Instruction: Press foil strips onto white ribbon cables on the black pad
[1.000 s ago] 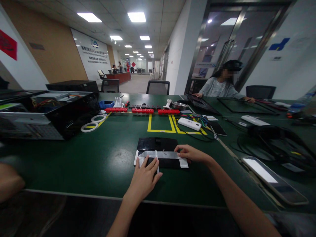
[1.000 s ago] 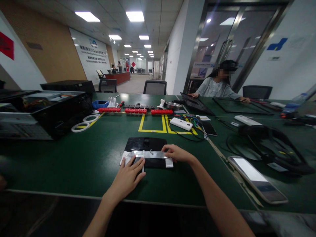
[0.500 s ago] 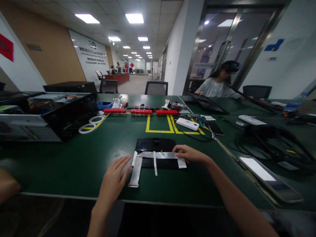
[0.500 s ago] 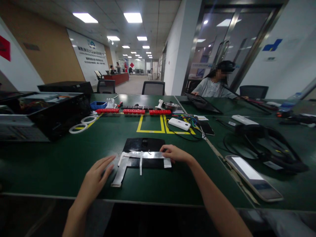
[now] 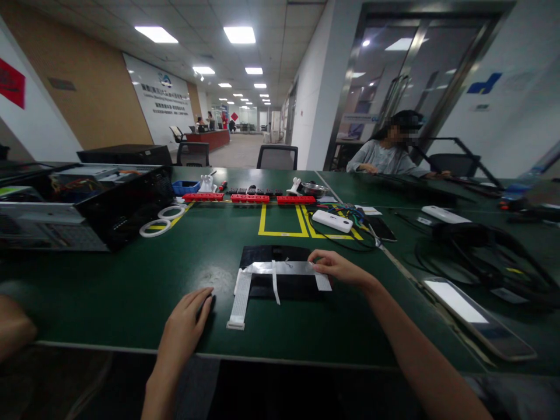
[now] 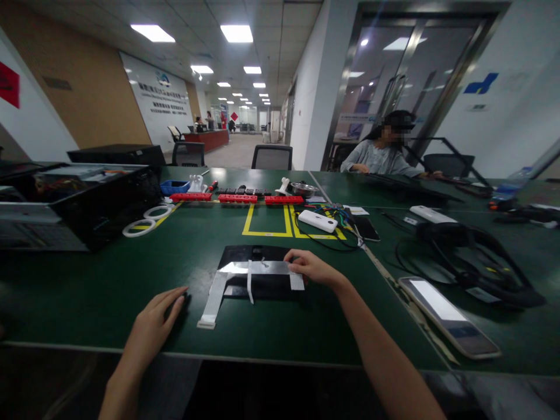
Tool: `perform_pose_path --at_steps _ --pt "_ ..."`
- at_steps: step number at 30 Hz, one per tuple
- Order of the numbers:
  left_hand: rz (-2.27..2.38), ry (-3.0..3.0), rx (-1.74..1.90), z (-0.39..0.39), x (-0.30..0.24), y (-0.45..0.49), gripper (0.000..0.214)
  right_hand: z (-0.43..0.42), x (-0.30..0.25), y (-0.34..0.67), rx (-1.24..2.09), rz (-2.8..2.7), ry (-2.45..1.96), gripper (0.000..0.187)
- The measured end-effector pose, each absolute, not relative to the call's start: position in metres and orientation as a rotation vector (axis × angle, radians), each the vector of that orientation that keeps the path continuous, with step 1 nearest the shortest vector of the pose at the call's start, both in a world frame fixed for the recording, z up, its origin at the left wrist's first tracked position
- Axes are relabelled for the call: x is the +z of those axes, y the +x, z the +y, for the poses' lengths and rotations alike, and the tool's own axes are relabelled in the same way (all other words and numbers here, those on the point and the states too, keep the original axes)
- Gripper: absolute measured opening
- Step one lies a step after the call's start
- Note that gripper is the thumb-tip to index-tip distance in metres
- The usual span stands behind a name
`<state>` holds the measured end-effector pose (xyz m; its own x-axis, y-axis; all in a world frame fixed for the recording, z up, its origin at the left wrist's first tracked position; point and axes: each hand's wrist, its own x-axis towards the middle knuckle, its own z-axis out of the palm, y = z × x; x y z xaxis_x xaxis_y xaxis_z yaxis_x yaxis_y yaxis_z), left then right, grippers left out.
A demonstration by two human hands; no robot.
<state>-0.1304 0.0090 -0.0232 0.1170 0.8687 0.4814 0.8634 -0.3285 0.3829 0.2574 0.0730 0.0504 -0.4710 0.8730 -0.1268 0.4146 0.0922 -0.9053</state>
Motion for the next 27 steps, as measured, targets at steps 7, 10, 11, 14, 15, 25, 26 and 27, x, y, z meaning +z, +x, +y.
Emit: perform_pose_path --at_steps 7,10,11,14,15,25,26,27 --pt "1.777 2.403 1.034 0.009 -0.022 -0.131 0.034 0.074 0.067 0.287 1.013 -1.407 -1.189 0.044" --pt "1.78 2.415 1.021 0.009 -0.021 -0.13 0.034 0.078 0.069 0.307 0.762 -1.216 -1.243 0.047" --pt "1.78 2.418 1.018 0.009 -0.021 -0.13 0.034 0.08 0.069 0.314 0.691 -1.159 -1.272 0.047" --pt "1.768 2.431 1.016 0.009 -0.02 -0.13 0.034 0.084 0.065 0.332 0.545 -0.996 -1.439 0.04" --pt "1.765 2.434 1.017 0.009 -0.02 -0.13 0.034 0.086 0.063 0.337 0.516 -0.946 -1.519 0.035" --pt "1.774 2.446 0.994 0.009 -0.021 -0.131 0.034 0.09 0.043 0.359 0.39 -0.792 -1.892 0.029" --pt "1.773 2.447 0.995 0.008 -0.021 -0.131 0.033 0.09 0.043 0.359 0.383 -0.799 -1.894 0.029" --pt "1.773 2.446 0.998 0.008 -0.021 -0.131 0.033 0.089 0.042 0.359 0.372 -0.805 -1.894 0.029"
